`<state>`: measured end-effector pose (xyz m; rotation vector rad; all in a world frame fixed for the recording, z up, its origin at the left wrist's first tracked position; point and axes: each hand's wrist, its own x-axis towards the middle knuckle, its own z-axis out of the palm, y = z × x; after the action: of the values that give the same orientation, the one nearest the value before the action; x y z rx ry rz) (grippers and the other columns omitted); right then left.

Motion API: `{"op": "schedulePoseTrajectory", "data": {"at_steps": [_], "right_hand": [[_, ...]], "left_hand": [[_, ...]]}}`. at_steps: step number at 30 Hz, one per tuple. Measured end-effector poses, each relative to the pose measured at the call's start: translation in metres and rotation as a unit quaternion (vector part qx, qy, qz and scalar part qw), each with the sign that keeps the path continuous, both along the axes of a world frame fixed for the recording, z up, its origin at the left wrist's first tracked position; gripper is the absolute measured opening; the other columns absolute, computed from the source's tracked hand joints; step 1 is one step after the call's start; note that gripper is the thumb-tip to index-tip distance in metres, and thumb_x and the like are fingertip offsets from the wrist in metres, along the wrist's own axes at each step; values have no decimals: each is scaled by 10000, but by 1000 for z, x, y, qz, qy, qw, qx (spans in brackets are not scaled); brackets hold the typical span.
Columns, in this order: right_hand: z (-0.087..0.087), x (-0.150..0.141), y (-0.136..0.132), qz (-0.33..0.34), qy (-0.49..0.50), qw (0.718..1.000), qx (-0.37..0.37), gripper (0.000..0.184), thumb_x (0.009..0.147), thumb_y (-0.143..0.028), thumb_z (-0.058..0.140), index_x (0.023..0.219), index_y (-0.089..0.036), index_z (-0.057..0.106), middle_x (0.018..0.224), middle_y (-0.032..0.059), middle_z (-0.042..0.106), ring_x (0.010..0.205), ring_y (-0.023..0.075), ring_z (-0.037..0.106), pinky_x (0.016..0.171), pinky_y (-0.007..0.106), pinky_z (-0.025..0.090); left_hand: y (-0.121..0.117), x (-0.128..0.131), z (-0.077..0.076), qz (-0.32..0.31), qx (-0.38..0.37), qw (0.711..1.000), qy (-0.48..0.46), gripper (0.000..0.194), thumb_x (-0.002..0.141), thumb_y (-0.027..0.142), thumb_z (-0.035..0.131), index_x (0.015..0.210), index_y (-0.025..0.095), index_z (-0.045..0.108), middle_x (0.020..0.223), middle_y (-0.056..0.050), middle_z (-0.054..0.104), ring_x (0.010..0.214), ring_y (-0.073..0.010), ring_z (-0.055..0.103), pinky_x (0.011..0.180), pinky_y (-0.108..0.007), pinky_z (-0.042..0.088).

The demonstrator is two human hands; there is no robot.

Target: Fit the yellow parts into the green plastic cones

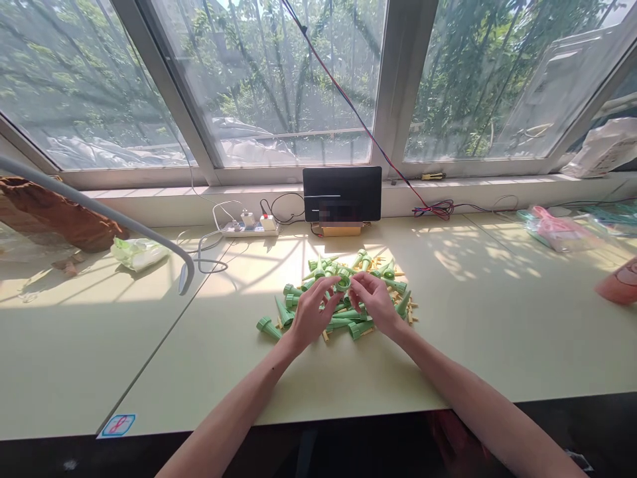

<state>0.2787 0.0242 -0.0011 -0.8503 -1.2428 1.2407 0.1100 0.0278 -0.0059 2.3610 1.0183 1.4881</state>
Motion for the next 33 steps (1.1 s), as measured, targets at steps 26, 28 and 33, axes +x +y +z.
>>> {"op": "schedulePoseTrajectory", "data": {"at_steps": [26, 28, 33], "right_hand": [[-3, 5, -6, -140, -161, 958, 191, 241, 939, -429, 521, 820, -221, 541, 666, -8, 559, 561, 135, 522, 553, 271, 471], [-2, 5, -7, -140, -192, 948, 212, 232, 940, -410, 518, 809, -222, 552, 678, -2, 566, 578, 140, 521, 588, 281, 481], [-3, 6, -7, -138, -208, 940, 232, 204, 941, -351, 519, 791, -218, 556, 663, -7, 555, 568, 133, 497, 591, 274, 469]], "left_hand": [[-5, 3, 22, -97, -341, 924, -142, 479, 935, 551, 452, 687, 160, 575, 602, -19, 600, 440, -96, 534, 348, -192, 390], [-5, 3, 22, -123, -386, 905, -132, 521, 925, 584, 448, 651, 159, 572, 549, -18, 601, 388, -95, 511, 332, -201, 378], [-6, 4, 24, -145, -427, 882, -137, 469, 896, 573, 518, 693, 157, 589, 541, -11, 606, 385, -97, 521, 335, -199, 394]]}}
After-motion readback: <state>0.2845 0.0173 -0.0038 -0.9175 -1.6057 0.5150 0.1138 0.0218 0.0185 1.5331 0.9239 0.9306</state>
